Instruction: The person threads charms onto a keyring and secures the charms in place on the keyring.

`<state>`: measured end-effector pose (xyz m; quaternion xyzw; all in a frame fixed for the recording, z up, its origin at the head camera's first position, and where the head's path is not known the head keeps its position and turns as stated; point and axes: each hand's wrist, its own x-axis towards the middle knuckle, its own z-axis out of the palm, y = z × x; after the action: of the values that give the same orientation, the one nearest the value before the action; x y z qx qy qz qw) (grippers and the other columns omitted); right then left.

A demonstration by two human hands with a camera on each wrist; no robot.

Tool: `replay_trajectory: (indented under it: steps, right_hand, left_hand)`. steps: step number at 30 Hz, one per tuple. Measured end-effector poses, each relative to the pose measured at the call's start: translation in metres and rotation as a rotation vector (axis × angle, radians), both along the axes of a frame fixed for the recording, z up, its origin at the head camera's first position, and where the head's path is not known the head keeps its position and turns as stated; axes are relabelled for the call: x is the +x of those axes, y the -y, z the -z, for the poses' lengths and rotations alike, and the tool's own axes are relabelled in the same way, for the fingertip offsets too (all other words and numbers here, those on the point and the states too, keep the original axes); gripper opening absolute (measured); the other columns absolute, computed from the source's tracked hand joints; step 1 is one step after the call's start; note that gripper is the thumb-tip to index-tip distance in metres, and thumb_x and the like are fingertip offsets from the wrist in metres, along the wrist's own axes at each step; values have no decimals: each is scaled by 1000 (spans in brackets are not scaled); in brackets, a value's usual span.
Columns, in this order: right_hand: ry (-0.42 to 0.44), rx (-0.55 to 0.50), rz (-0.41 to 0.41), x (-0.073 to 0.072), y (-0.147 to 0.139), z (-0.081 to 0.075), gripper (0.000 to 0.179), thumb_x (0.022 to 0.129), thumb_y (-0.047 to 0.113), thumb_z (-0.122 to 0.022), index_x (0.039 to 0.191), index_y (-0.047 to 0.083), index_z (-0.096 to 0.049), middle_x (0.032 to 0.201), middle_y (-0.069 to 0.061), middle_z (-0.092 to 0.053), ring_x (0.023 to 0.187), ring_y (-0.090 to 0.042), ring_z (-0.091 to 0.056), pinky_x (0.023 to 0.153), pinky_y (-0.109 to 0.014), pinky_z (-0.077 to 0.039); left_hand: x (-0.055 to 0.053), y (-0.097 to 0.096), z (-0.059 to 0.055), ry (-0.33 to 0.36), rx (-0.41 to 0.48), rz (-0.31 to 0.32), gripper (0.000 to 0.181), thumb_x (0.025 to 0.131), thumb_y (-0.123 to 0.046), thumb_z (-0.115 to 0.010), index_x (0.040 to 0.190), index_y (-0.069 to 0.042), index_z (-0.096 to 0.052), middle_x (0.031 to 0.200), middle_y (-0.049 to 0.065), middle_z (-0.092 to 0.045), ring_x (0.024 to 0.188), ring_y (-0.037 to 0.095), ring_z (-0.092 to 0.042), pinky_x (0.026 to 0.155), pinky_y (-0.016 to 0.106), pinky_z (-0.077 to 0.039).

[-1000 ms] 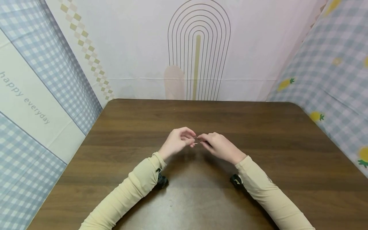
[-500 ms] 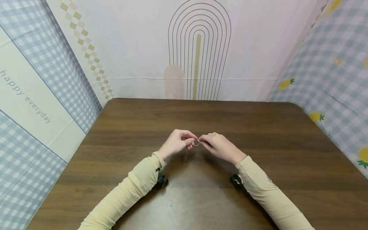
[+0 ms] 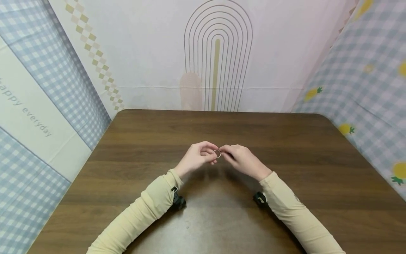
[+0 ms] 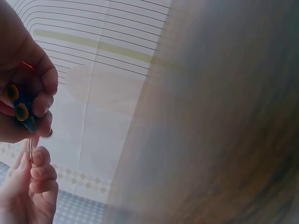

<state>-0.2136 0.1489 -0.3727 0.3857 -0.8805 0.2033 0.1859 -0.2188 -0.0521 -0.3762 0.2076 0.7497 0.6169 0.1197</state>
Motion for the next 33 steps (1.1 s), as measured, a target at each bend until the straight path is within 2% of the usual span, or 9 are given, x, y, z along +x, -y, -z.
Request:
replay_trajectory:
  steps: [3,6,10,11,17,18,24,28,33]
  right_hand:
    - [6,14,5,0,0,0,14,91,8,-64,103,4,-69,88,-4,-73,78,-16,-66,73,-35,-55]
    - [-2,30,4,0,1,0,11,90,7,-66,100,5,-69,84,-3,-71,76,-17,-65,71,-35,-55]
    - [-23,45,1,2,2,0,7,89,6,-66,94,5,-69,80,-4,-69,72,-17,-63,68,-33,-54]
    - [-26,50,7,2,2,0,6,89,6,-66,94,5,-69,80,-4,-69,72,-17,-62,68,-33,-54]
    - [-26,41,37,2,1,0,7,90,7,-65,94,6,-69,80,-4,-70,71,-16,-63,67,-33,-54]
    - [-27,38,38,2,1,0,6,90,7,-65,94,6,-69,80,-4,-70,71,-16,-62,66,-33,-54]
    - [-16,25,29,1,1,1,7,89,7,-65,96,6,-69,81,-3,-70,71,-16,-62,67,-33,-54]
    - [-6,27,14,1,1,1,11,89,7,-65,100,5,-69,83,-3,-71,74,-16,-63,70,-34,-54]
    - [-23,29,-3,2,1,1,7,89,6,-65,95,6,-69,81,-3,-70,73,-16,-62,68,-33,-54]
  left_hand:
    - [0,-2,3,-1,0,-41,26,89,4,-62,114,9,-62,99,34,-66,68,10,-66,79,46,-59]
    - [0,-1,4,-34,-17,-56,23,89,4,-61,111,9,-65,94,32,-67,65,5,-63,78,45,-58]
    - [-2,1,5,-65,-35,-43,22,91,2,-59,110,9,-67,90,31,-68,64,7,-62,78,46,-58]
    - [-2,2,5,-62,-31,-36,22,92,1,-59,111,9,-67,90,32,-68,65,13,-65,77,45,-58]
    - [-2,0,5,46,13,-35,28,90,-2,-64,117,7,-63,101,32,-67,74,21,-69,77,35,-59]
    - [-2,0,5,61,19,-44,29,89,-1,-65,117,7,-62,102,32,-67,73,17,-68,77,35,-59]
    - [-3,0,4,67,23,-86,25,88,2,-64,113,8,-64,100,31,-69,72,18,-70,74,29,-59]
    - [-3,1,5,43,5,-74,23,90,3,-61,112,10,-65,99,33,-69,67,10,-67,72,26,-59]
    - [-2,1,3,23,-30,-43,23,92,3,-58,112,13,-64,97,35,-67,62,6,-61,69,26,-58]
